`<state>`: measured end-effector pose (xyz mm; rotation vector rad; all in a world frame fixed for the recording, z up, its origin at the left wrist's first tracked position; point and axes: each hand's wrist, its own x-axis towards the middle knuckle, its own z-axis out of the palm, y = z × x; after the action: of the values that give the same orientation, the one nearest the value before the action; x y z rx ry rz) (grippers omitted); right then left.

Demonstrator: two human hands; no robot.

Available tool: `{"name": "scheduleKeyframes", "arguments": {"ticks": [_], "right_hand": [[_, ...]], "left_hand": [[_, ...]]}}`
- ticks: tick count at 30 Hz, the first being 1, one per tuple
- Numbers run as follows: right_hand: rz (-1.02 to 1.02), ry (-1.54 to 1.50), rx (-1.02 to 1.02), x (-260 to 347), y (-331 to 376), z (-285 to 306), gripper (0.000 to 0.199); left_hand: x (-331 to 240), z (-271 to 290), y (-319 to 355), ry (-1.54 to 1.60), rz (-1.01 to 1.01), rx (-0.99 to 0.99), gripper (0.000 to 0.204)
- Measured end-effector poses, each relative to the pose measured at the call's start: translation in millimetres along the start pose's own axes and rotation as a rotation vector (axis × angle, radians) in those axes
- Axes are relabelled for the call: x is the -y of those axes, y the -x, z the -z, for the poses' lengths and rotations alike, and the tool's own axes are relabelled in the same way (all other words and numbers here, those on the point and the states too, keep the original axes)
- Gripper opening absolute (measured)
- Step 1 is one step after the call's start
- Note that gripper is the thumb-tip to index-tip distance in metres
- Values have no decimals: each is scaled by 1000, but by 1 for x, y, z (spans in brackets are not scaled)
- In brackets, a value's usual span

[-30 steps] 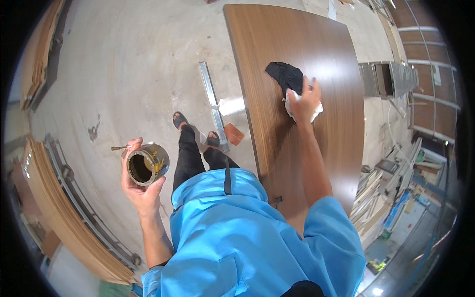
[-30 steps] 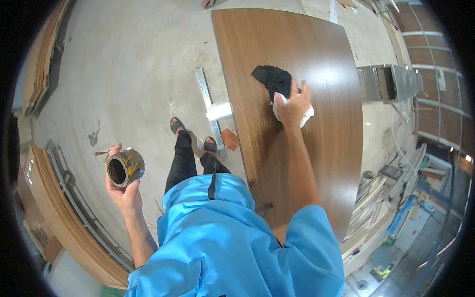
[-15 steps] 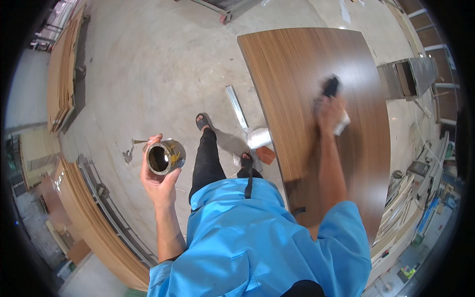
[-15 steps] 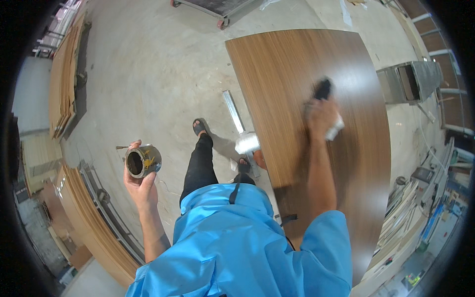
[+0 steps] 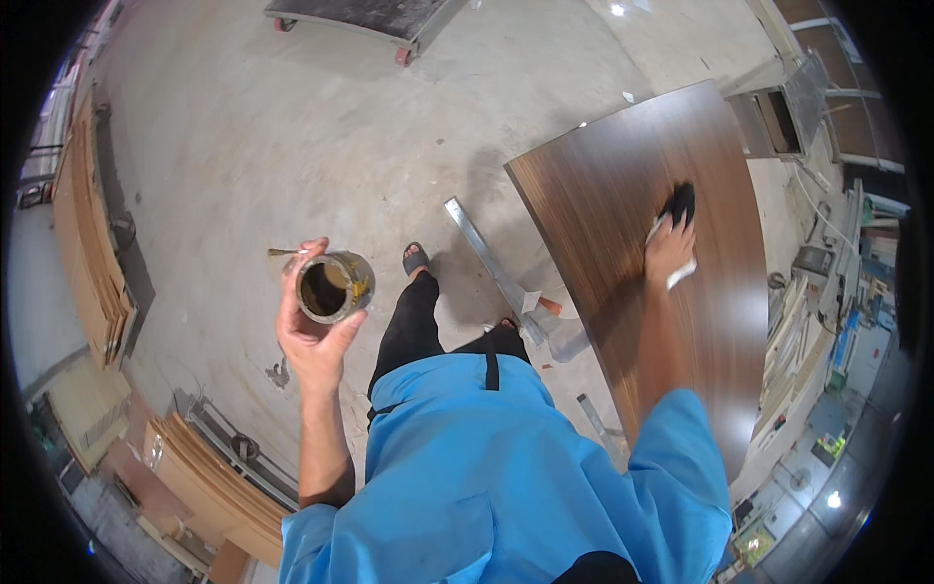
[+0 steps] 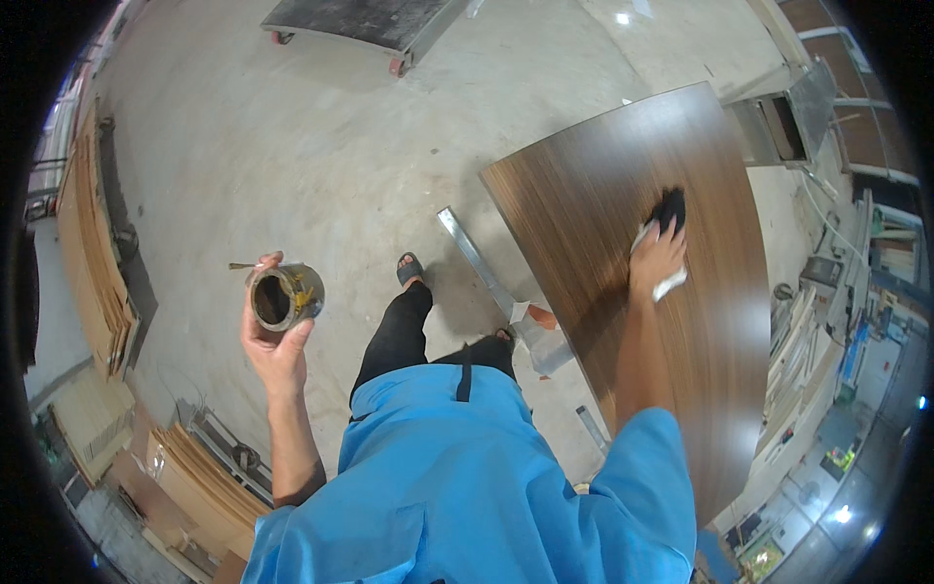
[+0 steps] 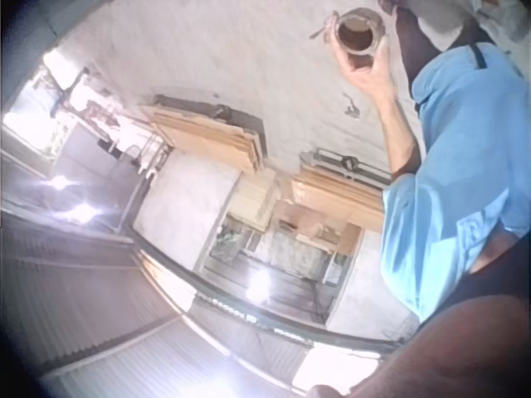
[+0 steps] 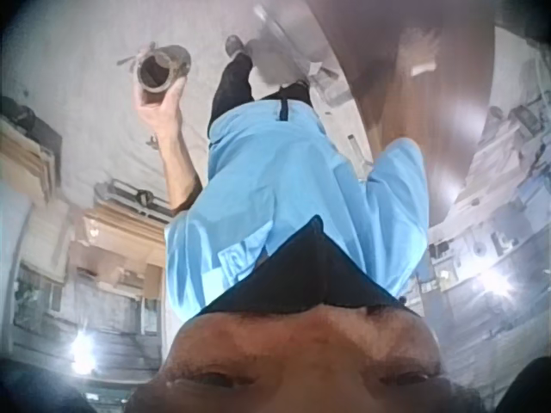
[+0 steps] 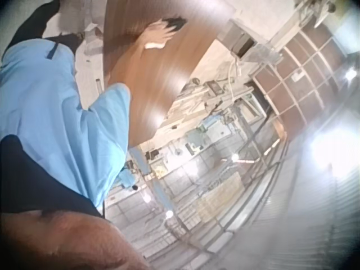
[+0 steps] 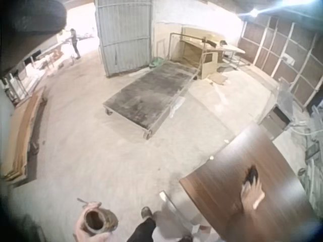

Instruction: The person applies a dark finish to the edges of a large wooden tabletop using a small brush from a can, then wipes the surface with a cloth. The person moves around the table, repeatedly dipping the brush and wiping different sections.

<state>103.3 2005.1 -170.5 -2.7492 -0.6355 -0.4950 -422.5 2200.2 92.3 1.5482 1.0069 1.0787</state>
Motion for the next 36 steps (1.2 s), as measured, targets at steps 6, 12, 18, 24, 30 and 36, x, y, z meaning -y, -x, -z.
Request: {"name": "scheduleKeyframes", "arguments": {"ticks": [6,12,18,24,30,36], "right_hand": [[302,-263,74,104,156,11,61],[350,-441,284,225,40,49,61],[-509,214,119,-76,132,66,47],[-1230,593,-77,-64,197,-10,52],[-743,107,-37,77,-41,-20,49],[-322,-326,-93,242,-99,-82,64]], "left_hand": [[30,31,-64,40,3,11,80],[2,10,-137,106,-20,173,80],[7,37,-115,86,-59,219,86],[25,0,-265,38,0,213,81],[-31,-64,-350,-9,21,405,84],[-20,-149,-477,44,-120,619,80]]}}
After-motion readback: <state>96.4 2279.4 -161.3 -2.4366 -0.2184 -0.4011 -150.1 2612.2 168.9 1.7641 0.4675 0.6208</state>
